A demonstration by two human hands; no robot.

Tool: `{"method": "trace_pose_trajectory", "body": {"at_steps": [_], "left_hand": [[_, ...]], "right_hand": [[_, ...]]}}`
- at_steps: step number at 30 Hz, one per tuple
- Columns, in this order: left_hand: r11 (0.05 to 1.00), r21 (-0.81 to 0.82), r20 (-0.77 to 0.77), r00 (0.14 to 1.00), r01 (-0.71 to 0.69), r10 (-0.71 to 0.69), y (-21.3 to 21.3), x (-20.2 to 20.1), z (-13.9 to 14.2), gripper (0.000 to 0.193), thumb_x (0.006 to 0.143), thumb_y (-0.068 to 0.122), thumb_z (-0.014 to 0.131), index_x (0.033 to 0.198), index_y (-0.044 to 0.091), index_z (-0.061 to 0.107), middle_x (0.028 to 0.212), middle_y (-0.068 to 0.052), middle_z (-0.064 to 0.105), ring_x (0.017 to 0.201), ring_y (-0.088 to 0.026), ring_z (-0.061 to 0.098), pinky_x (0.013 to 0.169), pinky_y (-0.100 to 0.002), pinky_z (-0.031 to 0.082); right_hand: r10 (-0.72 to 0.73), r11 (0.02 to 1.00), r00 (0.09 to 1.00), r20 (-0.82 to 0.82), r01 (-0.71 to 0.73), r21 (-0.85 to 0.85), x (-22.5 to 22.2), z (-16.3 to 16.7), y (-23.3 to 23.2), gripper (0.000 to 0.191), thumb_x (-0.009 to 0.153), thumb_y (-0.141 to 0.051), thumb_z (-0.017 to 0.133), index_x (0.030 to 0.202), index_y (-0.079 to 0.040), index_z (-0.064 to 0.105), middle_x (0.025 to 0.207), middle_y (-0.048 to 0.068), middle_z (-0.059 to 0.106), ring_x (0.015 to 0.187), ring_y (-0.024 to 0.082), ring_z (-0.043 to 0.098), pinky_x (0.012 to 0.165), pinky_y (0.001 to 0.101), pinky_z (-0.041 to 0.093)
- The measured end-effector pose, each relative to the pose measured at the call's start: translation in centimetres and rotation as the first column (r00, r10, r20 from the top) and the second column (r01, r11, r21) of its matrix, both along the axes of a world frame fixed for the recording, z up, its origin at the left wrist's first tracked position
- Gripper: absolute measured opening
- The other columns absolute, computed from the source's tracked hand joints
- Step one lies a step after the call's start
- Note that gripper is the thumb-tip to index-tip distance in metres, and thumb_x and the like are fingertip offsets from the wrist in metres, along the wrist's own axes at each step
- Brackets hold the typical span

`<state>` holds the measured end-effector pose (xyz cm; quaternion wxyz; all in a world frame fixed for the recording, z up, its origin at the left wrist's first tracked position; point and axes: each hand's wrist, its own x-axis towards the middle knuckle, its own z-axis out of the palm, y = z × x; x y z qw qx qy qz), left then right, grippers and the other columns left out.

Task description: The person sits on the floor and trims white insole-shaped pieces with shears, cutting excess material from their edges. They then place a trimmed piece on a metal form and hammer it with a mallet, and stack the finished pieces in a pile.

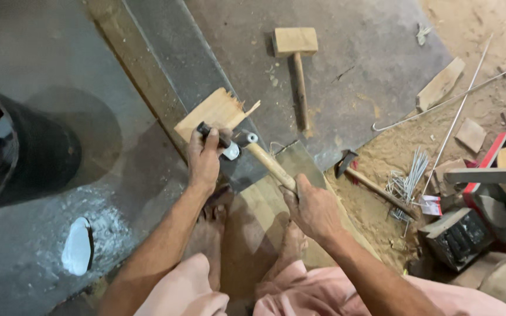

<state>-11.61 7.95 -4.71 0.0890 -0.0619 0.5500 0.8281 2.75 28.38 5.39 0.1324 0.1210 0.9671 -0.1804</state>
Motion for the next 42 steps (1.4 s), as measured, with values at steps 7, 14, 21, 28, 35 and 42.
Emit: {"method": "trace_pose_trajectory", "body": {"at_steps": [7,14,21,28,35,42], "left_hand": [[0.995,-0.086,0.048,0.998,0.055,-0.051,0.3,-0.6,2.2,0.010,0.103,0.013,0.064,0.104,0.003,0.064,0.096,-0.005,0.072,0.086,-0.012,0.066,0.078,-0.027,0.055],[0.278,-0.955,-0.285,0.573,-0.103,-0.769,-3.4,-1.9,5.4,0.038,0.066,0.003,0.072,0.102,0.012,0.073,0.114,-0.010,0.070,0.078,-0.031,0.073,0.063,-0.042,0.056],[0.141,-0.932,-0.288,0.446,-0.334,-0.848,-3.9,-2.8,4.1,0.014,0.088,0.021,0.064,0.099,0.013,0.068,0.105,-0.008,0.067,0.080,-0.026,0.073,0.072,-0.042,0.058],[0.604,-0.751,-0.357,0.933,-0.269,-0.029,-9.1,3.2,2.4,0.020,0.091,0.013,0.075,0.111,0.010,0.072,0.108,-0.010,0.072,0.095,-0.030,0.073,0.081,-0.039,0.059],[0.578,-0.689,0.227,0.627,-0.438,0.745,-31.7,12.2,-2.4,0.014,0.087,0.014,0.077,0.098,0.006,0.075,0.079,-0.001,0.066,0.059,-0.013,0.052,0.050,-0.033,0.041],[0.214,-0.909,-0.038,0.581,-0.359,0.813,-42.4,26.6,1.9,0.022,0.085,0.011,0.079,0.103,0.000,0.074,0.088,-0.004,0.075,0.078,-0.013,0.068,0.071,-0.030,0.054]], "right_hand": [[-0.004,0.995,0.994,0.105,0.014,-0.095,0.3,-2.2,2.3,0.036,0.098,-0.042,0.058,0.098,-0.007,0.052,0.069,0.021,0.065,0.063,0.043,0.064,0.060,0.0542,0.049],[-0.530,0.455,0.698,0.482,0.713,-0.532,5.1,-8.6,8.6,0.045,0.099,-0.046,0.062,0.076,-0.009,0.050,0.060,-0.002,0.042,0.047,0.013,0.036,0.043,0.0347,0.029],[-0.123,0.987,0.932,0.341,0.080,0.140,4.7,-13.6,11.8,0.046,0.094,-0.048,0.071,0.098,-0.002,0.066,0.082,0.023,0.069,0.077,0.041,0.067,0.066,0.0511,0.053],[-0.102,0.979,0.993,-0.062,0.089,-0.185,-0.4,-11.3,7.6,0.035,0.104,-0.031,0.064,0.123,-0.001,0.068,0.105,0.020,0.073,0.094,0.034,0.074,0.085,0.0432,0.056],[-0.027,0.997,1.000,0.006,0.028,-0.066,-1.3,-11.7,6.2,0.030,0.107,-0.030,0.068,0.123,-0.006,0.072,0.097,0.019,0.075,0.091,0.032,0.072,0.088,0.0416,0.055],[0.010,0.945,1.000,-0.008,-0.012,-0.327,-0.9,-13.7,3.8,0.028,0.114,-0.022,0.064,0.123,0.005,0.064,0.101,0.021,0.073,0.095,0.028,0.072,0.086,0.0398,0.055]]}}
